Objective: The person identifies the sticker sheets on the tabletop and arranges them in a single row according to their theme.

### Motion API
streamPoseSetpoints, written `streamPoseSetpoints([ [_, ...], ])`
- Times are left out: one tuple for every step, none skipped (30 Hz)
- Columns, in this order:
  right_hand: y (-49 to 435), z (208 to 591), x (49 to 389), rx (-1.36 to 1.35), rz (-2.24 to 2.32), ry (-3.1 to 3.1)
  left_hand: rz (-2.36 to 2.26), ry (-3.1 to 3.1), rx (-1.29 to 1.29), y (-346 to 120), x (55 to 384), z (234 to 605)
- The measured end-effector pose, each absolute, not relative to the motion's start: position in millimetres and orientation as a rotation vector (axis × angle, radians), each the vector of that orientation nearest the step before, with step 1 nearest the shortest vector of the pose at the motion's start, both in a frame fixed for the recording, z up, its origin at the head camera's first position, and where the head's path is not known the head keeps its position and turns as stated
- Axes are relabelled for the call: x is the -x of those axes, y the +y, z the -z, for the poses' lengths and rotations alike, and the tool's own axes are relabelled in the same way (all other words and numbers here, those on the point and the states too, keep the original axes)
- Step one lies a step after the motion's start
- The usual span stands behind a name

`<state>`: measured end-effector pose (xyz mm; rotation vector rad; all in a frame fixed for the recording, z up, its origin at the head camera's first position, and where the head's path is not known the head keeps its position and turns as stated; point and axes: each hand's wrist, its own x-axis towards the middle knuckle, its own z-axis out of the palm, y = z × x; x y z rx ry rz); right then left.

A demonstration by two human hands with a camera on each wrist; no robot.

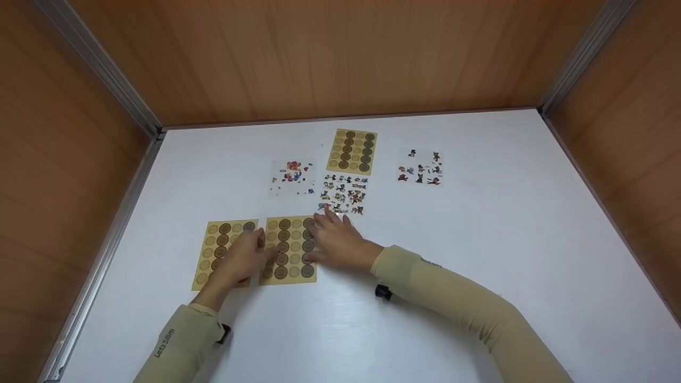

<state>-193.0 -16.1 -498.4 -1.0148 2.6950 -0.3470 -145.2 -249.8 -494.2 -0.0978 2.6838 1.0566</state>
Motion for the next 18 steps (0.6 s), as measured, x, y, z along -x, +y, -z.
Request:
streamPoseSetpoints([
  [-16.2,498.7,193.3,1.015,0.344,2.699,-1.053,2.68,0.101,-249.7,145.2,493.8],
  [-16.4,499.2,193.6,1.013,0.345,2.701,-1.052,2.675,0.101,-249.8,145.1,493.4],
  [-16.7,499.6,193.7,1.015,0.345,2.703,-1.05,2.67,0.101,-249.7,145.2,492.9],
  [-17.1,499.9,193.9,1.014,0.347,2.705,-1.047,2.665,0.102,-249.5,145.2,492.4],
  [-17.4,500.0,194.0,1.012,0.347,2.706,-1.045,2.66,0.102,-249.3,145.2,491.9],
  [-17.7,500.1,194.1,1.01,0.35,2.708,-1.044,2.655,0.101,-249.2,145.3,491.7],
  [-17.9,500.2,194.3,1.007,0.354,2.708,-1.041,2.65,0.101,-249.0,145.3,491.3],
  [-18.0,500.2,194.3,1.002,0.357,2.706,-1.04,2.647,0.097,-248.8,145.5,490.9],
  [-17.9,500.1,194.4,0.998,0.358,2.706,-1.034,2.648,0.096,-248.8,145.7,490.6],
  [-17.6,499.8,194.6,0.994,0.362,2.704,-1.028,2.648,0.098,-248.7,145.9,490.3],
  [-17.2,499.4,194.7,0.988,0.369,2.7,-1.026,2.648,0.103,-248.7,146.2,490.1],
  [-16.7,498.9,195.0,0.983,0.376,2.699,-1.028,2.643,0.108,-248.7,146.5,489.7],
  [-16.0,498.3,195.4,0.979,0.382,2.697,-1.032,2.639,0.11,-248.5,147.0,489.0],
  [-15.2,497.6,196.0,0.977,0.39,2.697,-1.034,2.64,0.107,-248.4,147.6,488.5],
  [-14.3,496.7,196.6,0.974,0.399,2.695,-1.039,2.639,0.108,-248.3,148.5,488.1],
  [-13.2,495.6,197.3,0.97,0.411,2.691,-1.044,2.637,0.108,-247.9,149.5,487.5],
  [-11.7,494.6,198.0,0.969,0.419,2.688,-1.047,2.638,0.106,-247.4,150.4,486.4],
  [-10.2,493.5,199.1,0.972,0.422,2.688,-1.044,2.64,0.098,-246.8,151.6,485.4],
])
